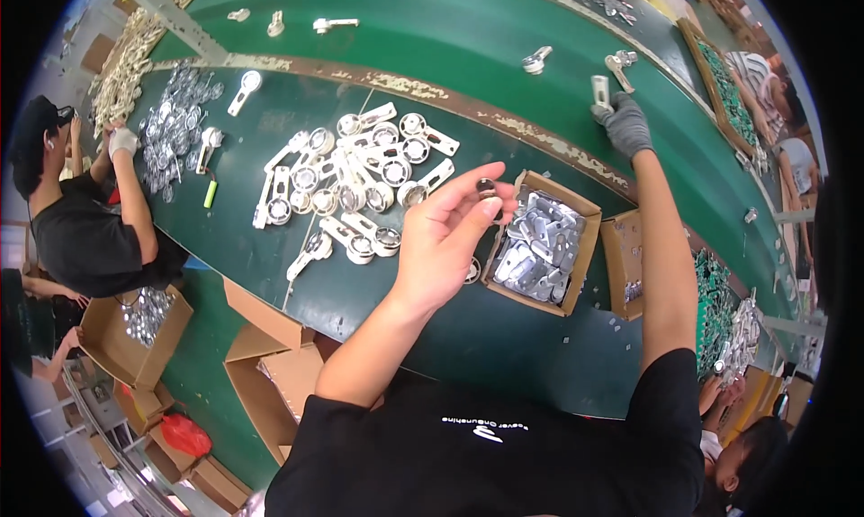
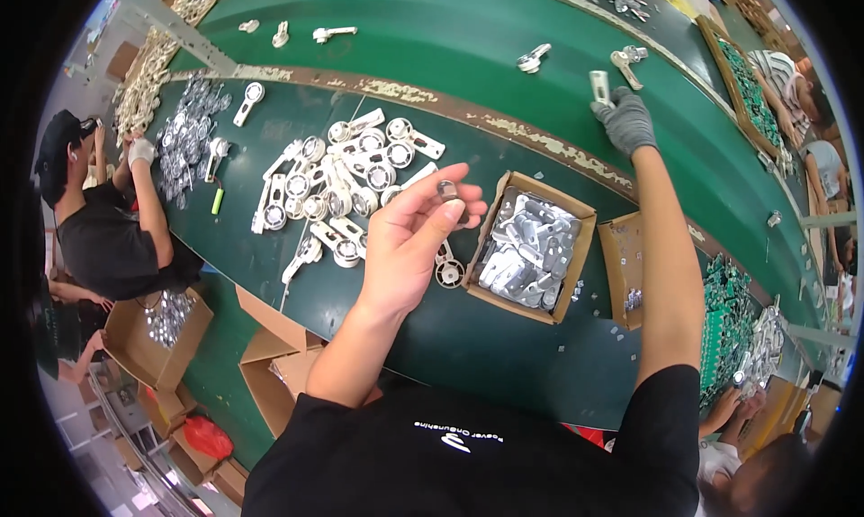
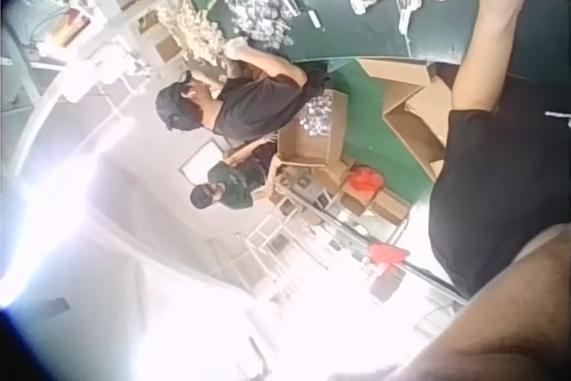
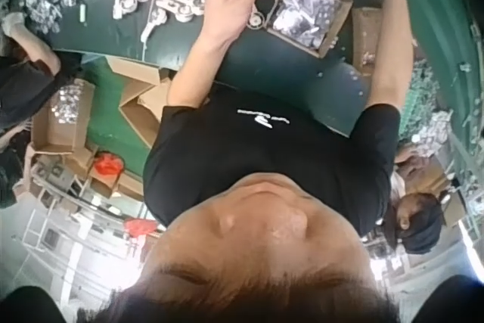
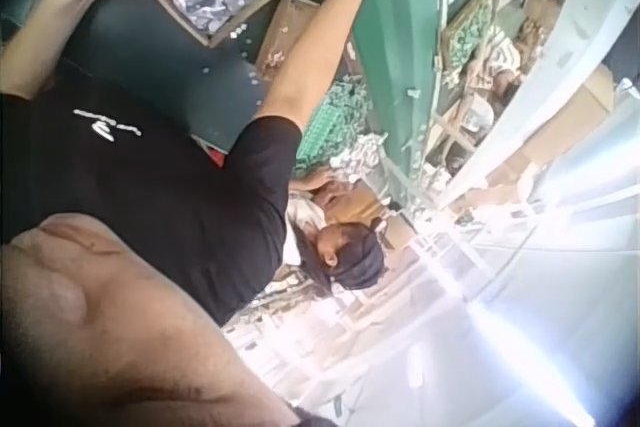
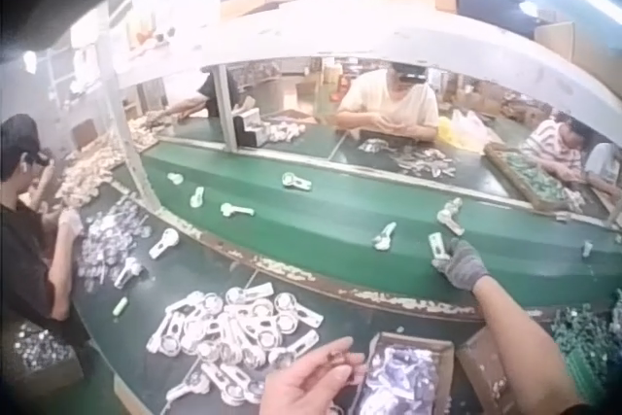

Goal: The person assembles small electronic components by hand, inserting round electronic fans into white plastic housings along a factory assembly line.

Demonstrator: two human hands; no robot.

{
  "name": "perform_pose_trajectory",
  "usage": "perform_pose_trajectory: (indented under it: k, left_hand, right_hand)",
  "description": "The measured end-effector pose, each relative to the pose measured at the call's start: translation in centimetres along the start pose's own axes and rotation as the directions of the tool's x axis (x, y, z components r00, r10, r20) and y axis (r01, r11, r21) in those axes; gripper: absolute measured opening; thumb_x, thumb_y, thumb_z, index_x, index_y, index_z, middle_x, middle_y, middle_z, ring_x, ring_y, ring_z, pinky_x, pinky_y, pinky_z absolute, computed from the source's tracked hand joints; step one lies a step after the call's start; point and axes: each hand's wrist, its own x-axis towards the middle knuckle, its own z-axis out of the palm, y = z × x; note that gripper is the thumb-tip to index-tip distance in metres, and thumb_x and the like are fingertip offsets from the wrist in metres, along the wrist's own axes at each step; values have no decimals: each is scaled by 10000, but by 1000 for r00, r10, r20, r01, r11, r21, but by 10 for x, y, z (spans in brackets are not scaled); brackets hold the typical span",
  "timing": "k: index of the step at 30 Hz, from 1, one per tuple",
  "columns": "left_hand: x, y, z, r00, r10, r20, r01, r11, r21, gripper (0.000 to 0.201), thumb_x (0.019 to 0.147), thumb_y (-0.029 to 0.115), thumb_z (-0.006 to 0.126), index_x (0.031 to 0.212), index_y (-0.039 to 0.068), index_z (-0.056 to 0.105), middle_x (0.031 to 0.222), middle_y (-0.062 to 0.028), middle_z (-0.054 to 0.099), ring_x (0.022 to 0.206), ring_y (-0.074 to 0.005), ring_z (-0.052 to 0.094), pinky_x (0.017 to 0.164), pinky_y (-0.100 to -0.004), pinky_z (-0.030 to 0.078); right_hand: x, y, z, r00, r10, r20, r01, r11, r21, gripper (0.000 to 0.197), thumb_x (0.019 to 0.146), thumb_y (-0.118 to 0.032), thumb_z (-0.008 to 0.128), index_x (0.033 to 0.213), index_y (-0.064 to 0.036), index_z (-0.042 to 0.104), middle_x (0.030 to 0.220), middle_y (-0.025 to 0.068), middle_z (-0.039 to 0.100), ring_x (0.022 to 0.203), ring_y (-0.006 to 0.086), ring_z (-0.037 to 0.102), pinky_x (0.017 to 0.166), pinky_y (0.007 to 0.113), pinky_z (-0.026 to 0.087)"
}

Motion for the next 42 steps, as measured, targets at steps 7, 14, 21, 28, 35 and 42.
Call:
perform_pose_trajectory:
  k: [7, 14, 21, 28, 35, 42]
  left_hand:
    - [-1, 4, -6, 976, -187, 114, 199, 974, -109, 374, 1008, -4, 609, 1374, -70, 579, 1181, -188, 723, 1073, -224, 717, 946, -335, 583]
    - [-11, 11, 0, 971, -211, 113, 222, 970, -100, 408, 996, -8, 619, 1398, -52, 556, 1180, -194, 719, 1058, -263, 728, 927, -382, 613]
    - [-7, 2, 1, 945, -298, 134, 311, 946, -92, 386, 1082, 163, 513, 1373, -85, 561, 1225, -222, 692, 1098, -287, 714, 977, -375, 588]
    - [-15, -18, 11, 905, -358, 230, 392, 912, -124, 399, 1111, 203, 447, 1370, -78, 565, 1215, -181, 700, 1093, -245, 708, 979, -356, 575]
    - [-23, -30, 26, 866, -394, 307, 450, 883, -136, 413, 1118, 245, 432, 1346, -68, 576, 1228, -179, 696, 1117, -261, 696, 1008, -391, 553]
    - [-23, -25, 31, 848, -417, 327, 486, 858, -167, 403, 1118, 265, 432, 1255, -70, 610, 1207, -238, 698, 1104, -339, 707, 1005, -465, 568]
  right_hand:
    - [-109, -39, -98, 995, 77, -63, -2, 645, 764, 527, 964, -171, 727, 1434, -45, 524, 1029, 72, 714, 685, 87, 612, 558, 222, 481]
    - [-215, -74, -150, 986, 106, -131, 49, 564, 824, 645, 956, -344, 706, 1480, -47, 475, 914, 79, 712, 499, 82, 529, 448, 209, 385]
    - [-271, -80, -129, 915, -144, 377, -339, 233, 912, 878, 602, -232, 996, 1351, -35, 582, 1017, 127, 686, 636, 167, 660, 487, 280, 522]
    - [-246, -123, -128, 930, -262, 257, -70, 561, 825, 390, 952, -361, 650, 1081, 4, 695, 763, 46, 651, 568, 90, 570, 478, 259, 417]
    - [-221, -136, -92, 951, -178, 253, -172, 377, 910, 311, 943, -359, 738, 948, -49, 732, 838, 10, 695, 730, 73, 631, 667, 252, 534]
    - [-223, -130, -72, 961, -130, 242, -182, 358, 916, 313, 943, -330, 753, 1076, -52, 699, 912, 12, 706, 826, 83, 637, 756, 265, 535]
